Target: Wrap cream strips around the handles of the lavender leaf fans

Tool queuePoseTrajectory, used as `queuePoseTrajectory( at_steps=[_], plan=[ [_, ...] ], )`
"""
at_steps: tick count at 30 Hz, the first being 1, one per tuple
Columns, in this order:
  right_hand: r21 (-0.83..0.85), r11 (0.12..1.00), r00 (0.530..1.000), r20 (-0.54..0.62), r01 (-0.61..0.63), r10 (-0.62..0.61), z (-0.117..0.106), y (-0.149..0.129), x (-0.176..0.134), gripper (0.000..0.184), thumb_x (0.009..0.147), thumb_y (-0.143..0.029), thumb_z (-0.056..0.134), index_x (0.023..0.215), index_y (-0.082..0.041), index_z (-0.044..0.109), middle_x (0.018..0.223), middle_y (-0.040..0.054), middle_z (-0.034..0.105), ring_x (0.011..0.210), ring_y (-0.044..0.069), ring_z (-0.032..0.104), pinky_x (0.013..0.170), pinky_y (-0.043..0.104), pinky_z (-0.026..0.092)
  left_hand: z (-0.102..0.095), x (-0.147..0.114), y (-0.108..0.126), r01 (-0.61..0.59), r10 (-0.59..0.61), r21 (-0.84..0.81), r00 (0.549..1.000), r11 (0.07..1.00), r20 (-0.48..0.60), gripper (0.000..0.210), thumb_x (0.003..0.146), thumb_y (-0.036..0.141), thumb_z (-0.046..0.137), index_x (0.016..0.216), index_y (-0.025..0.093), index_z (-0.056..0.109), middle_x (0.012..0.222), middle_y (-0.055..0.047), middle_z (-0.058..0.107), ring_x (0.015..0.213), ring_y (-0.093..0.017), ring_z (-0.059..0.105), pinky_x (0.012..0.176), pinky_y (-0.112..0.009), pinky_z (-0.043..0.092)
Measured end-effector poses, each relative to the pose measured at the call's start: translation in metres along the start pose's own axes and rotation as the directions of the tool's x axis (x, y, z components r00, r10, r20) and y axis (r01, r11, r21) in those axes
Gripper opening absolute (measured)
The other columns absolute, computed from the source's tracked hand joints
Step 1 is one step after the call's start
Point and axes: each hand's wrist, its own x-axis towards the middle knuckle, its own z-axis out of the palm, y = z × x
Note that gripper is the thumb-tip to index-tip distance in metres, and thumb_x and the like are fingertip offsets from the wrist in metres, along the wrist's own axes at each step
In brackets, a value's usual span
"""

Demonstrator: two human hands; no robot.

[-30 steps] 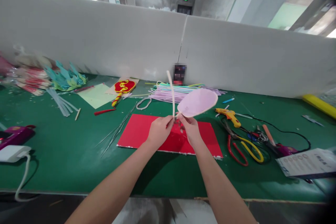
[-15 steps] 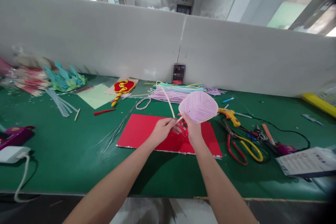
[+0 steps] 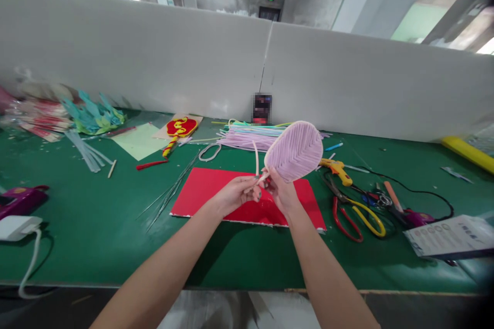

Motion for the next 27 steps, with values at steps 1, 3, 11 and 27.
queuePoseTrajectory(
  at_steps=[1,3,11,27],
  plan=[
    [0.012,1.0,1.0,0.01,-0.004,0.004,-0.001,0.0,0.0,0.034,0.062,-0.05,0.063,0.072,-0.018,0.062,0.052,-0.0021,0.053,0.046,0.009,0.045,0.041,0.021,0.031,0.001,0.0,-0.001,-0.02,0.021,0.017,1.0,1.0,-0.005,0.021,0.073,0.033,0.06,0.07,0.012,0.061,0.056,-0.002,0.059,0.048,-0.008,0.051,0.052,-0.02,0.041],
    [0.026,1.0,0.999,0.034,0.007,-0.007,-0.002,0.001,0.0,0.036,0.061,-0.052,0.063,0.073,-0.019,0.061,0.053,-0.0024,0.052,0.046,0.009,0.043,0.041,0.021,0.032,0.004,0.001,-0.002,-0.071,0.071,0.044,0.997,0.997,-0.007,0.022,0.072,0.034,0.061,0.07,0.012,0.06,0.057,-0.002,0.059,0.048,-0.007,0.05,0.053,-0.02,0.039],
    [0.036,0.997,0.997,0.039,0.067,-0.069,-0.002,0.006,0.005,0.026,0.064,-0.043,0.066,0.069,-0.018,0.06,0.063,-0.0009,0.054,0.05,0.008,0.047,0.04,0.02,0.033,0.01,0.002,0.002,-0.35,0.413,0.384,0.906,0.854,-0.092,0.022,0.081,0.033,0.049,0.075,0.014,0.06,0.067,-0.003,0.065,0.06,-0.013,0.058,0.064,-0.025,0.044],
    [-0.22,0.975,0.983,-0.183,-0.012,-0.029,0.0,0.014,0.009,0.034,0.063,-0.049,0.063,0.071,-0.016,0.059,0.053,-0.0028,0.054,0.041,0.008,0.047,0.03,0.017,0.032,0.003,0.001,-0.013,-0.083,0.7,0.968,0.676,-0.238,0.23,0.027,0.088,0.026,0.037,0.083,0.017,0.062,0.069,-0.006,0.066,0.065,-0.016,0.058,0.068,-0.028,0.04]
  ],
)
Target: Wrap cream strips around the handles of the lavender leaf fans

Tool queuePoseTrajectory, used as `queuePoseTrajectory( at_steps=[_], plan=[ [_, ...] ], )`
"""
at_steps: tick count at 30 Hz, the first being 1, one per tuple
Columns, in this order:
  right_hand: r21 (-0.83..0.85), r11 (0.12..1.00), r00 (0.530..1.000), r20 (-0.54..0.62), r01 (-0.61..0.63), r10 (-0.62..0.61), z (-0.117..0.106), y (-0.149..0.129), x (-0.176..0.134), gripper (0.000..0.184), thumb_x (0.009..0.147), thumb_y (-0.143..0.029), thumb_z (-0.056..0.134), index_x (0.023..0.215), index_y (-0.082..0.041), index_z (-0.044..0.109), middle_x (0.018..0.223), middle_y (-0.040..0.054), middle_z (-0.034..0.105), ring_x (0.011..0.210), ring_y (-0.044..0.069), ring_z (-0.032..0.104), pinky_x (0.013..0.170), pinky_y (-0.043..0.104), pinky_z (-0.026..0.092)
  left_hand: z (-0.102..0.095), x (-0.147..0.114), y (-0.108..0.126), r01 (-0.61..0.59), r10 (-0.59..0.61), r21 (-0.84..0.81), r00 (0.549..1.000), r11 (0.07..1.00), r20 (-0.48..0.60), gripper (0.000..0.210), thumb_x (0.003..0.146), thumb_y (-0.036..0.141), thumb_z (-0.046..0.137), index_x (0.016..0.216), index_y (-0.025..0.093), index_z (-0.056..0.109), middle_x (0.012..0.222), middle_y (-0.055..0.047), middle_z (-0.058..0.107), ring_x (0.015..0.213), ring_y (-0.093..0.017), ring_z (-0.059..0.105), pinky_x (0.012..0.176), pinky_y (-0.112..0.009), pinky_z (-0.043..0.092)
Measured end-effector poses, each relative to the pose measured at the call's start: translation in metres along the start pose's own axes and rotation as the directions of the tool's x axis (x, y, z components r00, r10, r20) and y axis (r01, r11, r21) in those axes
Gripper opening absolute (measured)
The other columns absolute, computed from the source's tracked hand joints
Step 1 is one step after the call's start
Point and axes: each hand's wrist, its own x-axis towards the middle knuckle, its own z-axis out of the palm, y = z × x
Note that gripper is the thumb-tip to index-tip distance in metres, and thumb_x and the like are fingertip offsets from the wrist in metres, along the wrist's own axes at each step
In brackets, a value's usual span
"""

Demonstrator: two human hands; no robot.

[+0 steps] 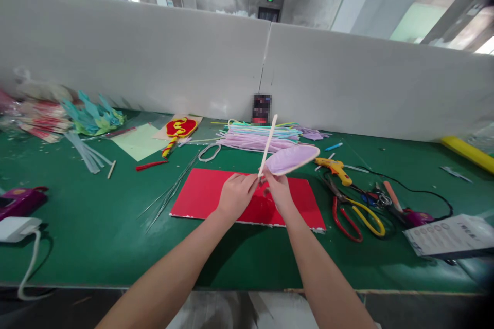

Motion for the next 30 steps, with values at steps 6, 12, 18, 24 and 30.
queuePoseTrajectory(
  at_steps=[6,12,18,24,30],
  plan=[
    [0.002,0.996,0.985,-0.151,0.085,-0.084,-0.001,0.005,0.004,0.029,0.06,-0.043,0.068,0.061,-0.014,0.061,0.045,-0.0027,0.052,0.038,0.008,0.045,0.035,0.02,0.034,0.001,0.0,0.005,0.134,-0.121,-0.165,0.989,0.977,0.084,0.021,0.085,0.024,0.041,0.081,0.018,0.061,0.071,-0.004,0.066,0.066,-0.016,0.059,0.065,-0.027,0.042],
    [0.106,0.992,0.997,-0.046,0.071,-0.067,-0.002,0.001,0.003,0.025,0.063,-0.039,0.067,0.069,-0.015,0.066,0.049,-0.0031,0.054,0.04,0.007,0.044,0.037,0.02,0.032,0.0,0.004,0.006,0.431,-0.275,-0.69,0.902,0.581,0.332,0.023,0.082,0.029,0.043,0.071,0.017,0.059,0.067,-0.002,0.066,0.064,-0.015,0.062,0.066,-0.026,0.046],
    [0.182,0.983,0.998,0.041,0.033,-0.041,-0.003,0.0,0.002,0.024,0.063,-0.04,0.067,0.071,-0.017,0.066,0.052,-0.0042,0.053,0.043,0.007,0.043,0.039,0.021,0.031,0.004,0.01,0.003,0.57,-0.25,-0.816,0.807,0.093,0.535,0.026,0.073,0.037,0.054,0.068,0.012,0.059,0.058,-0.005,0.066,0.054,-0.017,0.062,0.06,-0.029,0.048],
    [0.244,0.969,0.994,0.107,-0.041,0.015,-0.005,-0.004,-0.002,0.023,0.063,-0.039,0.068,0.073,-0.018,0.066,0.048,-0.0069,0.043,0.042,0.005,0.036,0.038,0.019,0.029,0.0,0.01,0.001,0.634,-0.136,-0.76,0.748,-0.143,0.649,0.022,0.07,0.031,0.058,0.069,0.009,0.061,0.057,-0.008,0.066,0.05,-0.016,0.061,0.056,-0.028,0.046],
    [0.327,0.944,0.982,0.191,-0.049,-0.016,-0.005,-0.012,-0.005,0.023,0.061,-0.04,0.069,0.066,-0.018,0.063,0.051,-0.0064,0.045,0.041,0.003,0.033,0.039,0.018,0.027,-0.004,0.007,0.003,0.649,-0.057,-0.733,0.739,-0.206,0.671,0.021,0.075,0.03,0.057,0.073,0.01,0.063,0.051,-0.004,0.061,0.047,-0.012,0.056,0.055,-0.024,0.042]
  ],
)
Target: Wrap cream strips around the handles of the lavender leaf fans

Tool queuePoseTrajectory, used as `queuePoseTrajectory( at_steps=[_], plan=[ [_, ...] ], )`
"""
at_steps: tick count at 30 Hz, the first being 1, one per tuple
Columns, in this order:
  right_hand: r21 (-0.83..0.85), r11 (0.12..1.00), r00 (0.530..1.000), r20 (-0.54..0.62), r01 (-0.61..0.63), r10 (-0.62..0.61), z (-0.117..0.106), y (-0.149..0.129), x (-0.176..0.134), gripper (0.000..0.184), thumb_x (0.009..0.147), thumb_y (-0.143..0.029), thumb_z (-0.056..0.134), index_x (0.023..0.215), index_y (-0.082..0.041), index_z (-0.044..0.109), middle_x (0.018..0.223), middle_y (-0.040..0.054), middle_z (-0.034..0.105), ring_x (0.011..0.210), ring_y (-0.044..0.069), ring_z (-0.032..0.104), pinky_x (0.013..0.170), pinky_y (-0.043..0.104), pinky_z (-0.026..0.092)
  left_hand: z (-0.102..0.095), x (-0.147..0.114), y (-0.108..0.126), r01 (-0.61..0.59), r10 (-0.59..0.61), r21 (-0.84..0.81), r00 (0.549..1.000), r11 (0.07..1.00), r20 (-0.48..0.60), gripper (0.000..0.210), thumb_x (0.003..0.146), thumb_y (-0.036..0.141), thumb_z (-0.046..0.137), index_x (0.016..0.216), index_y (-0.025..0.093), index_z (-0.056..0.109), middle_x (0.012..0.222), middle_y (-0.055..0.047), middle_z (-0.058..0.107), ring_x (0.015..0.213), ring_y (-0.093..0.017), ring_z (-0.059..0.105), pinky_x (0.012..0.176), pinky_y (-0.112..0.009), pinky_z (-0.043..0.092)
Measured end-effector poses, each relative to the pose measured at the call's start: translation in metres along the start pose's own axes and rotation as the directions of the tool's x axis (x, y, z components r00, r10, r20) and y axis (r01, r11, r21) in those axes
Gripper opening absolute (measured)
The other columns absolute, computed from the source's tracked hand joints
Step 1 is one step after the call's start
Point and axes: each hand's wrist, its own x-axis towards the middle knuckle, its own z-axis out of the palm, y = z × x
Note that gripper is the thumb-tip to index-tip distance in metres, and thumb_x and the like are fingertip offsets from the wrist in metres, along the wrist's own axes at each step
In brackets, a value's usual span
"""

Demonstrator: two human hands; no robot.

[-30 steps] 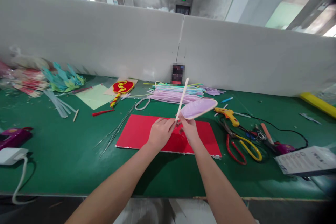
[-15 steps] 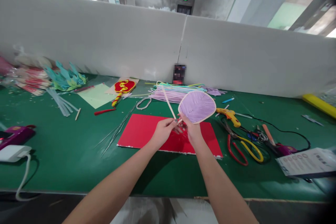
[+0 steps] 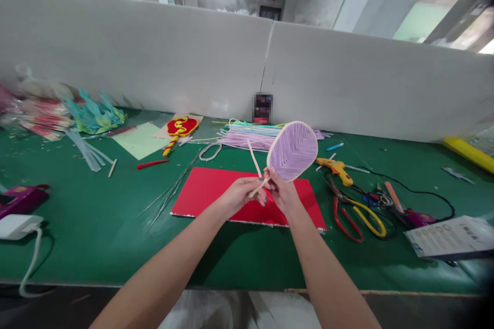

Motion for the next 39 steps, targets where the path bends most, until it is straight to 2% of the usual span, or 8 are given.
queuePoseTrajectory(
  at_steps=[7,12,16,21,28,31,34,39],
  plan=[
    [0.042,0.999,0.985,0.171,-0.029,0.021,-0.003,0.002,-0.002,0.03,0.066,-0.048,0.064,0.069,-0.019,0.059,0.051,-0.0051,0.045,0.043,0.006,0.037,0.038,0.019,0.03,0.004,-0.001,-0.001,-0.06,0.06,-0.013,0.998,0.998,0.004,0.018,0.077,0.028,0.056,0.072,0.011,0.062,0.048,-0.001,0.059,0.044,-0.007,0.049,0.054,-0.02,0.037],
    [0.052,0.999,0.989,0.149,-0.008,0.0,-0.004,0.004,-0.001,0.032,0.064,-0.049,0.065,0.072,-0.019,0.059,0.054,-0.0058,0.044,0.042,0.006,0.038,0.037,0.019,0.033,0.009,0.0,-0.001,-0.12,0.122,0.083,0.992,0.989,-0.019,0.021,0.078,0.032,0.054,0.073,0.012,0.059,0.049,-0.001,0.058,0.048,-0.01,0.053,0.058,-0.023,0.04],
    [0.033,0.997,0.992,0.108,-0.073,0.07,-0.003,0.004,0.0,0.03,0.065,-0.049,0.063,0.07,-0.02,0.058,0.048,-0.0072,0.042,0.038,0.006,0.036,0.037,0.021,0.034,0.01,-0.001,0.001,-0.18,0.201,0.28,0.978,0.943,-0.047,0.025,0.08,0.036,0.049,0.074,0.013,0.058,0.057,-0.002,0.06,0.053,-0.012,0.056,0.06,-0.026,0.043],
    [0.006,1.0,0.996,-0.093,-0.005,0.006,-0.001,0.005,0.003,0.025,0.058,-0.041,0.07,0.066,-0.019,0.061,0.057,-0.0051,0.049,0.044,0.004,0.037,0.039,0.019,0.029,0.009,0.0,0.0,-0.228,0.417,0.542,0.873,0.809,-0.254,0.019,0.072,0.034,0.059,0.077,0.016,0.06,0.067,0.0,0.06,0.06,-0.011,0.055,0.061,-0.023,0.043],
    [-0.046,0.996,0.989,-0.124,0.076,-0.082,0.002,0.007,0.005,0.021,0.063,-0.037,0.068,0.073,-0.018,0.066,0.055,-0.0049,0.047,0.044,0.004,0.035,0.038,0.019,0.023,0.006,0.0,-0.006,-0.266,0.54,0.602,0.772,0.753,-0.335,0.012,0.071,0.028,0.059,0.075,0.018,0.061,0.075,-0.002,0.063,0.071,-0.014,0.058,0.07,-0.025,0.044],
    [-0.07,0.992,0.984,-0.139,0.101,-0.11,0.005,0.007,0.004,0.02,0.063,-0.036,0.067,0.073,-0.018,0.066,0.053,-0.0054,0.046,0.043,0.004,0.033,0.037,0.019,0.021,0.006,0.001,-0.007,-0.249,0.554,0.619,0.748,0.745,-0.365,0.013,0.071,0.03,0.059,0.074,0.018,0.062,0.072,-0.001,0.063,0.07,-0.014,0.057,0.068,-0.025,0.043],
    [-0.081,0.991,0.983,-0.144,0.102,-0.113,0.007,0.007,0.004,0.021,0.064,-0.036,0.066,0.074,-0.018,0.066,0.052,-0.0057,0.046,0.042,0.004,0.033,0.036,0.019,0.02,0.005,0.002,-0.006,-0.234,0.524,0.583,0.753,0.778,-0.397,0.014,0.07,0.031,0.06,0.072,0.017,0.061,0.068,0.0,0.062,0.067,-0.014,0.058,0.066,-0.024,0.043],
    [-0.09,0.992,0.988,-0.126,0.084,-0.095,0.004,0.009,0.006,0.023,0.062,-0.038,0.067,0.072,-0.018,0.065,0.05,-0.0062,0.046,0.039,0.004,0.03,0.034,0.019,0.018,0.004,0.005,-0.005,-0.205,0.304,0.262,0.851,0.943,-0.428,0.02,0.063,0.03,0.067,0.069,0.015,0.056,0.064,0.002,0.06,0.063,-0.012,0.059,0.069,-0.027,0.046]
  ],
)
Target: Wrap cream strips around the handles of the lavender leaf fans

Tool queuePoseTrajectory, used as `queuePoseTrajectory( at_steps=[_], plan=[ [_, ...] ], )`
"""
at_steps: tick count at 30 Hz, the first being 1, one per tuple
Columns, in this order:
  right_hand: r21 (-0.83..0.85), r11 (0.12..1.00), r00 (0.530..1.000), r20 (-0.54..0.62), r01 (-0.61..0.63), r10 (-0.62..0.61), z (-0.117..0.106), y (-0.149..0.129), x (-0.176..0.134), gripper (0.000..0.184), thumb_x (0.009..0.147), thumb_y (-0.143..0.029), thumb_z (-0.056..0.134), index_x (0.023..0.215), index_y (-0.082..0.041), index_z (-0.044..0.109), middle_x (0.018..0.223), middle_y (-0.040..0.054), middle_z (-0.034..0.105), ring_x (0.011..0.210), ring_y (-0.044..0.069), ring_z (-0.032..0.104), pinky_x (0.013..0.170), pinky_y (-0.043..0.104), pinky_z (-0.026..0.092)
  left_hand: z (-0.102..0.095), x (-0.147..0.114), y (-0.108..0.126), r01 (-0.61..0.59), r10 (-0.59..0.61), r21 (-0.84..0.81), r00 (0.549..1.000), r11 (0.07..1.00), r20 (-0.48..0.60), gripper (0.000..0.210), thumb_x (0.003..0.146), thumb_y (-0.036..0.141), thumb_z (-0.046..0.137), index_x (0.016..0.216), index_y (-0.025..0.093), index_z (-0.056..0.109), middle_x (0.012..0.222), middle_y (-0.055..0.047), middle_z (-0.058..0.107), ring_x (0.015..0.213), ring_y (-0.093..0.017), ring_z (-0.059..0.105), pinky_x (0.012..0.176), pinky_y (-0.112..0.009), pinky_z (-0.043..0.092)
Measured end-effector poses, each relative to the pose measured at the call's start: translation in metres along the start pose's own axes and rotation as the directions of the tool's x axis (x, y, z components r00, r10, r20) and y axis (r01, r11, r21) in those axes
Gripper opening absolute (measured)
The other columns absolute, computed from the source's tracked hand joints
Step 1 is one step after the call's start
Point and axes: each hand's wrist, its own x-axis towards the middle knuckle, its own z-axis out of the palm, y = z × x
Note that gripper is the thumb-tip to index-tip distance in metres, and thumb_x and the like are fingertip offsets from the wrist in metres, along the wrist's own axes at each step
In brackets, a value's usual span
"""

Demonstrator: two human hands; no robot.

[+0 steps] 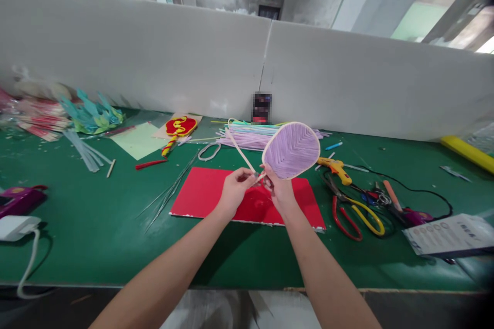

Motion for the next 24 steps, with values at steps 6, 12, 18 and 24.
queuePoseTrajectory(
  at_steps=[6,12,18,24],
  plan=[
    [0.014,1.0,0.999,0.028,-0.02,0.02,-0.003,-0.001,0.0,0.022,0.061,-0.037,0.068,0.07,-0.017,0.065,0.048,-0.0066,0.043,0.04,0.004,0.032,0.035,0.019,0.02,-0.001,0.001,0.002,0.185,-0.156,-0.176,0.974,0.967,0.167,0.028,0.059,0.031,0.071,0.073,0.015,0.053,0.063,0.002,0.061,0.055,-0.01,0.059,0.063,-0.025,0.048],
    [-0.003,1.0,0.998,0.065,0.004,-0.004,-0.007,0.0,0.0,0.022,0.062,-0.037,0.068,0.07,-0.017,0.066,0.046,-0.0069,0.042,0.041,0.005,0.033,0.04,0.02,0.027,-0.004,0.002,0.001,0.314,-0.239,-0.219,0.92,0.924,0.311,0.029,0.059,0.026,0.072,0.077,0.015,0.052,0.063,-0.001,0.063,0.055,-0.012,0.061,0.061,-0.025,0.048],
    [0.025,0.999,0.995,0.09,-0.045,0.043,-0.011,0.001,0.0,0.026,0.06,-0.04,0.069,0.072,-0.018,0.065,0.049,-0.0059,0.046,0.043,0.006,0.038,0.043,0.022,0.036,-0.007,0.002,-0.001,0.426,-0.312,-0.162,0.829,0.89,0.464,0.022,0.07,0.03,0.064,0.078,0.01,0.06,0.062,-0.003,0.06,0.053,-0.01,0.057,0.058,-0.024,0.046],
    [0.031,0.999,0.99,0.138,-0.033,0.029,-0.012,0.002,-0.001,0.031,0.055,-0.047,0.071,0.062,-0.018,0.061,0.053,-0.0035,0.05,0.047,0.008,0.042,0.047,0.024,0.036,-0.008,0.0,-0.002,0.442,-0.296,-0.209,0.817,0.872,0.495,0.017,0.072,0.027,0.064,0.072,0.009,0.06,0.052,0.001,0.05,0.046,-0.006,0.046,0.051,-0.02,0.039]
  ],
)
